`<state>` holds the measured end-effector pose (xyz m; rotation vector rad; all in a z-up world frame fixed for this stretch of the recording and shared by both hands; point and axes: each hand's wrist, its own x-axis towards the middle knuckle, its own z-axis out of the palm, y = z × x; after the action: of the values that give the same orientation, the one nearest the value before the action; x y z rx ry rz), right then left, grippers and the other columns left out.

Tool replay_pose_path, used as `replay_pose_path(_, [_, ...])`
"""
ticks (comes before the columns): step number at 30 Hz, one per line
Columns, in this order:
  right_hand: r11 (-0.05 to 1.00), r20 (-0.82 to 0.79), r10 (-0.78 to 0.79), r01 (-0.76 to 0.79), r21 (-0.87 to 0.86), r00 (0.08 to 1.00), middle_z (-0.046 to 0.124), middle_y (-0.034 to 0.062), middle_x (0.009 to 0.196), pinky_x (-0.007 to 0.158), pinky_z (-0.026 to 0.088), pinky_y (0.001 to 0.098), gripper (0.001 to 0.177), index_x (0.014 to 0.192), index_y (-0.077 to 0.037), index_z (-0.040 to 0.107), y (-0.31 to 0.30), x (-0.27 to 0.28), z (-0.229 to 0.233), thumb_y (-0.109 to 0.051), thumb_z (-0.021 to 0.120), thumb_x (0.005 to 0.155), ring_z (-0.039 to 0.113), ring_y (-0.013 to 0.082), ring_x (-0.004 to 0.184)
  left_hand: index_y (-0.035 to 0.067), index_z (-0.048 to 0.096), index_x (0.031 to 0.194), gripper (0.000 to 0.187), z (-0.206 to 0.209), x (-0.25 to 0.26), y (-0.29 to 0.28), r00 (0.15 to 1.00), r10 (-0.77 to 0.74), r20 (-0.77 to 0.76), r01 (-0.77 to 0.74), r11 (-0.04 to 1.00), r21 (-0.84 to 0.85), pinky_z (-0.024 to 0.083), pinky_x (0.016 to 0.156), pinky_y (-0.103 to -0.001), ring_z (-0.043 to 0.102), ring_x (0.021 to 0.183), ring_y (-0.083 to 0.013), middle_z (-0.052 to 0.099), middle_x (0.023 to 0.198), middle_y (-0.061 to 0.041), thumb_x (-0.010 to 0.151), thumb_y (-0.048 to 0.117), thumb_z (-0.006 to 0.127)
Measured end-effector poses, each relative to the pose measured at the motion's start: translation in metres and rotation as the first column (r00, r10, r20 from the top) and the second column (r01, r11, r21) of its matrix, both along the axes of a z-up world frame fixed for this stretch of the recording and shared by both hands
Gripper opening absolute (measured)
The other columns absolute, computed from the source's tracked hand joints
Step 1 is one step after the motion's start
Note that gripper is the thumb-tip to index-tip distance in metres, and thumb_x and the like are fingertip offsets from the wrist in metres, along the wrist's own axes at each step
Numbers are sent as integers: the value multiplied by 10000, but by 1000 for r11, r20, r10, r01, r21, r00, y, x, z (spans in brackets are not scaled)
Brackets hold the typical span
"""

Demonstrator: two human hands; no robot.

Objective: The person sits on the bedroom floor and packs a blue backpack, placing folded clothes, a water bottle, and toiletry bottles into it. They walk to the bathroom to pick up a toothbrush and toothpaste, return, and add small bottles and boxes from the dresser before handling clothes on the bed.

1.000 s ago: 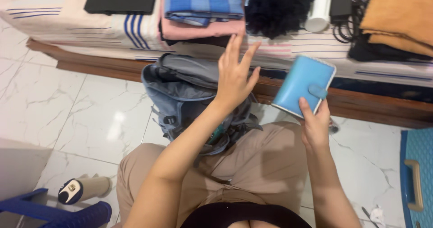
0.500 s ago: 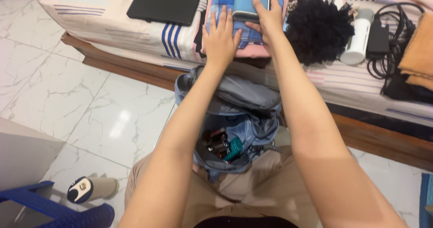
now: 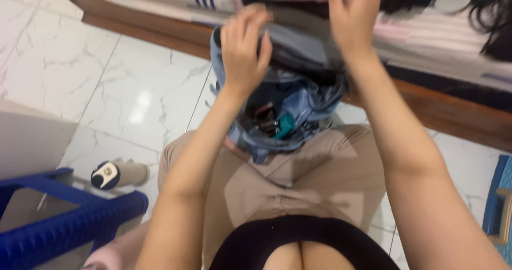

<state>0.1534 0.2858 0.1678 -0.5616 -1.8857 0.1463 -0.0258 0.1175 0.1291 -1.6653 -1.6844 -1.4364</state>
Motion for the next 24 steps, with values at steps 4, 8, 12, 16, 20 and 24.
replay_pose_path(4, [938, 0, 264, -257, -235, 965, 686, 125, 1032, 749, 523, 316, 63, 1080, 20, 671, -122, 39, -46, 34, 613, 1059, 666, 225, 842, 95, 710, 972, 62, -27, 31, -71, 976, -82, 202, 119, 977, -176, 514, 811, -382, 689, 880, -273, 720, 930, -56, 916, 83, 685])
replay_pose_path(8, [787, 46, 300, -220, -577, 953, 695, 106, 955, 726, 536, 269, 105, 1067, 10, 725, -178, 51, -99, 6, 638, 1009, 693, 179, 804, 132, 731, 1002, 83, -68, 48, -100, 956, -60, 287, 180, 893, -412, 530, 787, -363, 701, 887, -245, 723, 949, -23, 924, 105, 718])
replay_pose_path(12, [719, 263, 394, -118, -685, 881, 668, 138, 1042, 723, 576, 307, 231, 1124, -14, 717, -180, 55, -142, -64, 747, 900, 685, 245, 831, 60, 716, 1107, 412, -107, 53, -116, 997, -69, 37, 77, 816, -573, 471, 850, -445, 659, 1001, -286, 708, 1040, -91, 726, 192, 802])
replay_pose_path(16, [831, 545, 380, -16, -557, 747, 637, 187, 1118, 821, 560, 453, 528, 1181, -30, 695, -181, 55, -168, -140, 876, 698, 656, 390, 985, 31, 713, 1081, 542, -138, 72, -132, 971, -43, -233, -135, 709, -692, 353, 1044, -506, 619, 1149, -315, 712, 1045, -128, 641, 326, 829])
replay_pose_path(20, [872, 710, 284, 134, -470, 644, 621, 164, 1223, 860, 544, 470, 641, 1284, -72, 655, -186, 42, -179, -134, 862, 681, 625, 387, 1097, 38, 711, 1123, 465, -166, 102, -144, 972, -91, -218, -161, 420, -893, 185, 1254, -551, 619, 1127, -284, 722, 1006, -102, 888, 438, 746])
replay_pose_path(24, [945, 771, 255, 17, -326, 584, 594, 149, 1268, 869, 511, 476, 697, 1281, -89, 658, -197, 19, -190, -124, 858, 614, 575, 356, 1163, 8, 697, 1196, 566, -185, 114, -153, 926, -104, -363, -283, 445, -850, 134, 1255, -540, 642, 1046, -254, 724, 993, -91, 911, 498, 687])
